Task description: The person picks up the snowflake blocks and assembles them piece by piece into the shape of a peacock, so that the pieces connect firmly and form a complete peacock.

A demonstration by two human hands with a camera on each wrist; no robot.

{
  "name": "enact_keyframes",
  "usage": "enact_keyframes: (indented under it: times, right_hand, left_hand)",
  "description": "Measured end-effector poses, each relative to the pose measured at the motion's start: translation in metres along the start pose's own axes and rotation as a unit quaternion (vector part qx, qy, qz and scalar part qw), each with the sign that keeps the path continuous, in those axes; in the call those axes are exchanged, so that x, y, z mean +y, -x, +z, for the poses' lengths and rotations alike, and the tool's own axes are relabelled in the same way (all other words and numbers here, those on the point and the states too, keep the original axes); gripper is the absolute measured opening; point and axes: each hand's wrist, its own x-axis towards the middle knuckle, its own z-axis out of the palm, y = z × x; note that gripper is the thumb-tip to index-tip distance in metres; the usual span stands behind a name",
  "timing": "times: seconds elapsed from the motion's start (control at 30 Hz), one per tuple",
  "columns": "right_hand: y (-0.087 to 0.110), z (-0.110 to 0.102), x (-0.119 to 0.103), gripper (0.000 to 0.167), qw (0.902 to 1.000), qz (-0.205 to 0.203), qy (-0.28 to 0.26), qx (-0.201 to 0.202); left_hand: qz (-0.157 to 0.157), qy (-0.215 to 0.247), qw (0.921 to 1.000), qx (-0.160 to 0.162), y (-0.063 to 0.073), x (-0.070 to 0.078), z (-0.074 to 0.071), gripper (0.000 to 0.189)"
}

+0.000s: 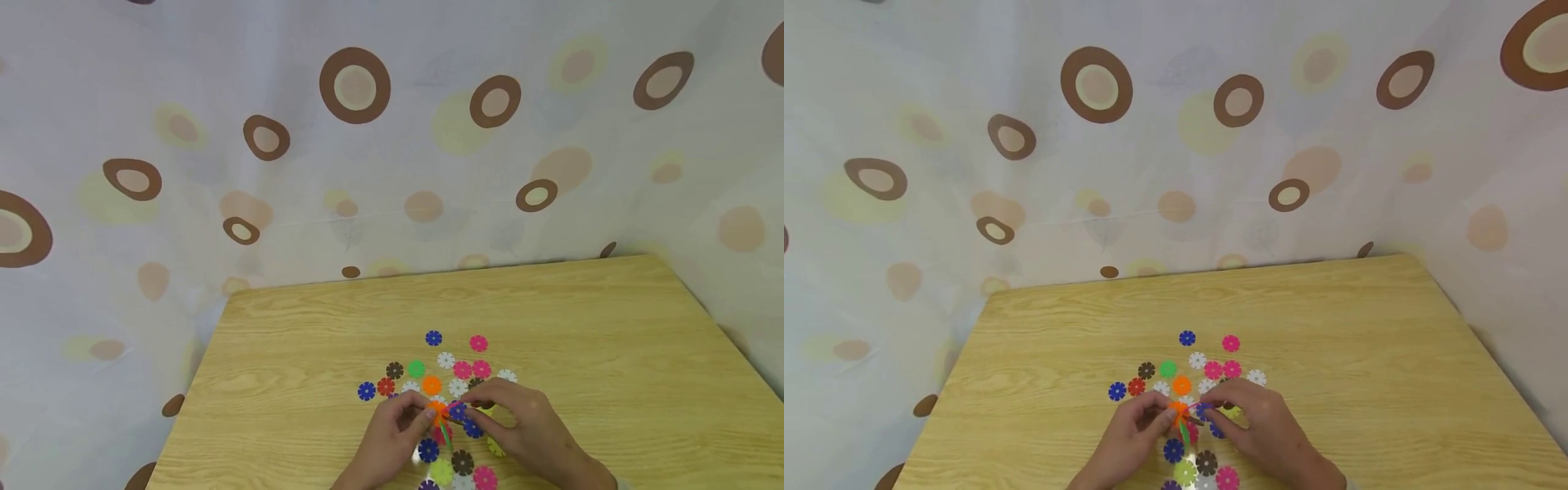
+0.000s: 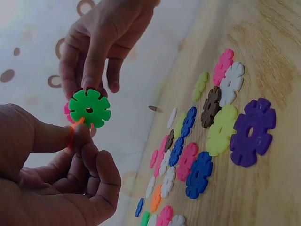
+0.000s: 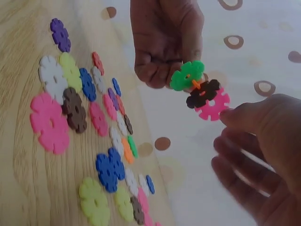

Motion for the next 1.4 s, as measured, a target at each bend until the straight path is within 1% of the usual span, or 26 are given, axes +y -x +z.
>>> enact_keyframes:
  times: [0.07, 0.1, 0.13, 0.17, 0.2, 0.27, 0.3, 0.33, 0.4, 0.43, 0.47, 0.53, 0.63, 0.73, 0.77, 0.87, 0.93, 1.0, 1.07, 1.1, 1.17, 1.23, 1.3, 1.4]
  right_hand:
    - [0.004, -0.003, 0.002, 0.043, 0.9984, 0.048, 0.005, -0.030]
    - [0.006, -0.005, 0.004, 0.040, 0.9954, 0.078, 0.008, -0.056]
    - [0.009, -0.007, 0.007, 0.036, 0.9904, 0.106, 0.013, -0.087]
    - [0.012, -0.008, 0.010, 0.032, 0.9829, 0.136, 0.017, -0.123]
    - [0.015, -0.009, 0.014, 0.031, 0.9729, 0.165, 0.022, -0.161]
    - [0.021, -0.011, 0.020, 0.032, 0.9482, 0.215, 0.035, -0.231]
    - [0.024, -0.011, 0.023, 0.032, 0.9362, 0.236, 0.040, -0.258]
    - [0.025, -0.010, 0.025, 0.033, 0.9268, 0.253, 0.041, -0.275]
    - [0.027, -0.010, 0.028, 0.032, 0.9142, 0.286, 0.030, -0.286]
    - [0.027, -0.009, 0.029, 0.030, 0.9111, 0.297, 0.023, -0.285]
    - [0.027, -0.009, 0.029, 0.029, 0.9093, 0.306, 0.013, -0.282]
    - [0.028, -0.010, 0.031, 0.027, 0.9102, 0.313, -0.010, -0.271]
    - [0.030, -0.010, 0.033, 0.028, 0.9066, 0.331, -0.040, -0.259]
    - [0.031, -0.011, 0.033, 0.023, 0.9071, 0.337, -0.055, -0.246]
    - [0.032, -0.012, 0.032, 0.020, 0.9089, 0.335, -0.057, -0.242]
    - [0.033, -0.014, 0.026, 0.012, 0.9212, 0.322, -0.056, -0.211]
    - [0.031, -0.017, 0.020, 0.009, 0.9337, 0.310, -0.050, -0.172]
    - [0.027, -0.020, 0.015, 0.011, 0.9525, 0.278, -0.041, -0.118]
    - [0.020, -0.022, 0.010, 0.019, 0.9717, 0.225, -0.034, -0.063]
    - [0.017, -0.023, 0.008, 0.023, 0.9794, 0.196, -0.031, -0.040]
    - [0.010, -0.025, 0.005, 0.029, 0.9887, 0.145, -0.035, -0.013]
    - [0.003, -0.026, 0.002, 0.032, 0.9925, 0.110, -0.052, -0.009]
    - [-0.002, -0.025, -0.001, 0.032, 0.9929, 0.095, -0.069, -0.017]
    - [-0.006, -0.021, -0.003, 0.034, 0.9923, 0.087, -0.083, -0.028]
  left_hand:
    - [-0.005, 0.001, 0.9999, 0.015, 0.000, -0.001, -0.001, 0.015]
    - [-0.006, 0.002, 0.9998, 0.021, 0.000, -0.001, -0.002, 0.015]
    - [-0.007, 0.002, 0.9996, 0.027, 0.000, -0.001, -0.002, 0.015]
    - [-0.007, 0.001, 0.9995, 0.032, 0.000, -0.001, -0.003, 0.015]
    - [-0.007, 0.000, 0.9994, 0.035, 0.000, -0.001, -0.003, 0.016]
    - [-0.006, 0.001, 0.9993, 0.037, 0.000, -0.001, -0.004, 0.017]
    - [-0.007, 0.003, 0.9993, 0.038, -0.001, -0.001, -0.004, 0.018]
    - [-0.007, 0.005, 0.9993, 0.038, -0.001, -0.001, -0.004, 0.018]
    - [-0.008, 0.009, 0.9992, 0.037, -0.002, -0.001, -0.004, 0.018]
    - [-0.009, 0.010, 0.9992, 0.037, -0.002, -0.001, -0.005, 0.018]
    - [-0.010, 0.013, 0.9992, 0.036, -0.002, -0.001, -0.005, 0.018]
    - [-0.011, 0.017, 0.9992, 0.035, -0.002, -0.001, -0.005, 0.018]
    - [-0.013, 0.023, 0.9991, 0.032, -0.001, 0.000, -0.006, 0.018]
    - [-0.014, 0.023, 0.9992, 0.029, -0.001, 0.001, -0.006, 0.018]
    - [-0.014, 0.023, 0.9992, 0.028, -0.001, 0.001, -0.006, 0.019]
    - [-0.016, 0.025, 0.9992, 0.029, -0.002, 0.002, -0.006, 0.019]
    - [-0.017, 0.027, 0.9991, 0.028, -0.002, 0.002, -0.005, 0.019]
    - [-0.020, 0.030, 0.9990, 0.028, -0.001, 0.001, -0.005, 0.019]
    - [-0.022, 0.031, 0.9989, 0.025, -0.001, 0.001, -0.004, 0.019]
    - [-0.021, 0.028, 0.9991, 0.023, -0.001, 0.001, -0.004, 0.019]
    - [-0.019, 0.021, 0.9994, 0.018, -0.001, 0.000, -0.003, 0.019]
    - [-0.011, 0.009, 0.9999, 0.008, -0.001, 0.000, -0.002, 0.019]
    - [0.000, -0.006, 1.0000, -0.001, 0.000, 0.001, -0.001, 0.019]
    - [0.010, -0.015, 0.9997, -0.016, 0.001, 0.003, 0.001, 0.020]
